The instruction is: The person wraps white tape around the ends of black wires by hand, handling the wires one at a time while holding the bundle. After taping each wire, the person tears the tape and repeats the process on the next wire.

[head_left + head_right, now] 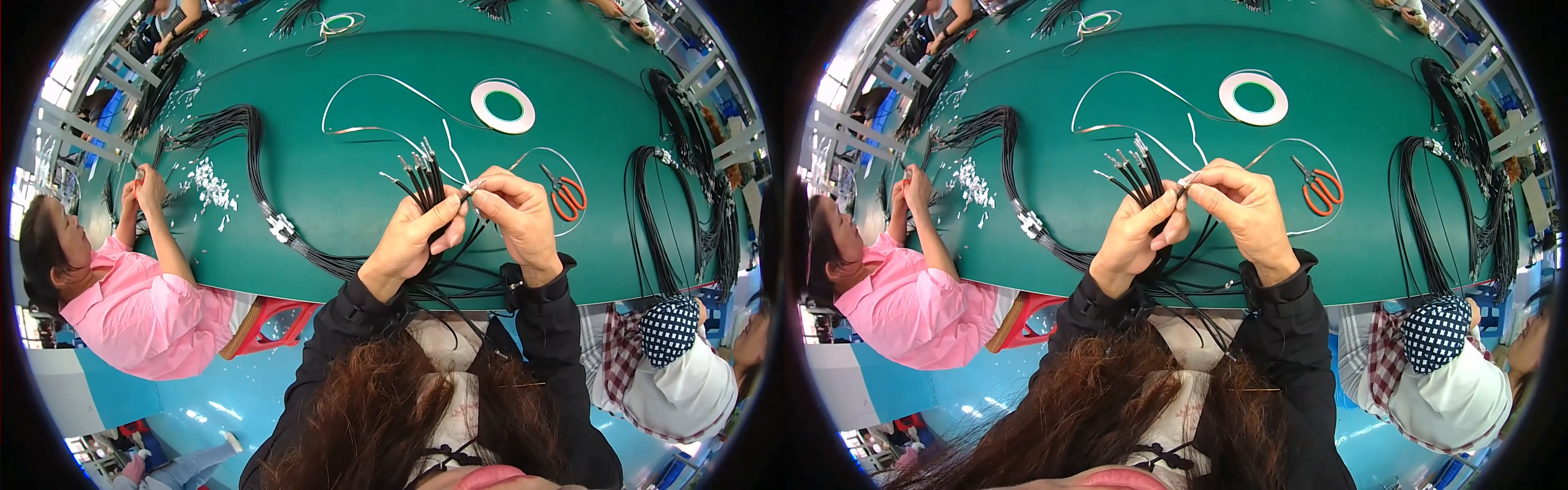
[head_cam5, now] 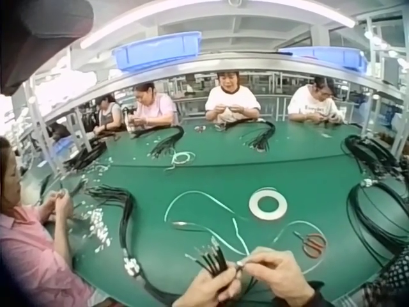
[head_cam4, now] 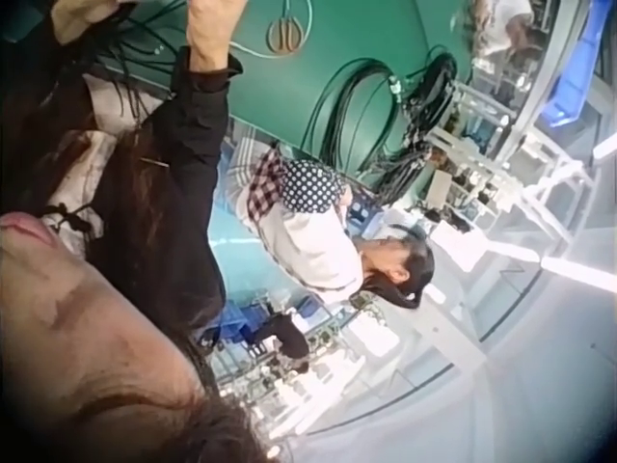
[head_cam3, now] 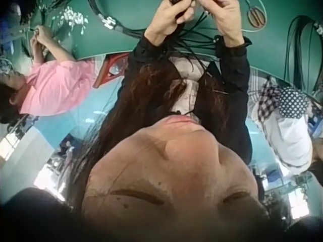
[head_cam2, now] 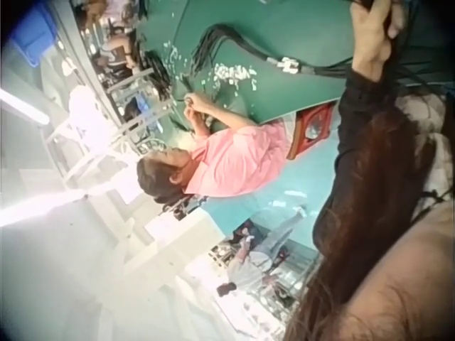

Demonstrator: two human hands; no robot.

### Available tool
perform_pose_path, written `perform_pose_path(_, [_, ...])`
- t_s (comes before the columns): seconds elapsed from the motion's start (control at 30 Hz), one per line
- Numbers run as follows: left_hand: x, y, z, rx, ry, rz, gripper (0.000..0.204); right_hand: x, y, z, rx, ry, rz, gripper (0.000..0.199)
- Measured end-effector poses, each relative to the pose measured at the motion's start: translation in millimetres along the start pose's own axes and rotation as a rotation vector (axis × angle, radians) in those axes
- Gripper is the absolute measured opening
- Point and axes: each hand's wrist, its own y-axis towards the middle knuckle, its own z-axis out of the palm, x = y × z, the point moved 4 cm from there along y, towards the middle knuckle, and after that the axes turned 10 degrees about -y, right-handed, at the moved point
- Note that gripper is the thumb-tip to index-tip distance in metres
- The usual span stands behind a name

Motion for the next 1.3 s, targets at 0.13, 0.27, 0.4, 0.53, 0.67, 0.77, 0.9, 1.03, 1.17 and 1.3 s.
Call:
perform_pose_path(0.13, [1.2,0.1,0.3,0.053,-0.187,-0.087,0.02,1.0,2.2,3.8,0.023,-0.011,-0.039,0.009])
perform_pose_path(0.27, [0.9,0.3,1.1,0.081,-0.264,-0.143,0.02,0.8,3.8,6.2,0.047,0.017,-0.04,0.01])
perform_pose_path(0.4, [0.6,0.0,0.6,0.098,-0.298,-0.187,0.021,1.0,2.9,8.3,0.049,0.053,-0.009,0.01])
perform_pose_path(0.53, [1.8,0.2,-1.5,0.103,-0.324,-0.204,0.021,1.8,0.6,9.1,0.032,0.055,0.043,0.01])
perform_pose_path(0.67, [1.5,0.1,-2.6,0.117,-0.327,-0.205,0.021,5.5,0.8,11.0,0.023,0.028,0.007,0.01])
perform_pose_path(0.77, [0.6,-0.4,-3.2,0.131,-0.334,-0.218,0.021,5.6,0.7,12.8,0.034,0.05,0.038,0.009])
perform_pose_path(0.9, [1.2,0.9,-3.1,0.145,-0.33,-0.252,0.021,6.3,-0.8,9.4,0.038,0.063,0.121,0.007])
perform_pose_path(1.03, [1.3,0.5,-4.4,0.16,-0.328,-0.282,0.02,5.6,0.5,7.3,0.078,0.088,0.141,0.007])
perform_pose_path(1.17, [2.6,1.1,-4.3,0.199,-0.324,-0.303,0.019,6.9,1.3,5.3,0.131,0.08,0.157,0.007])
perform_pose_path(1.3, [4.7,1.0,-0.7,0.215,-0.3,-0.322,0.019,7.5,0.4,2.9,0.161,0.08,0.138,0.006])
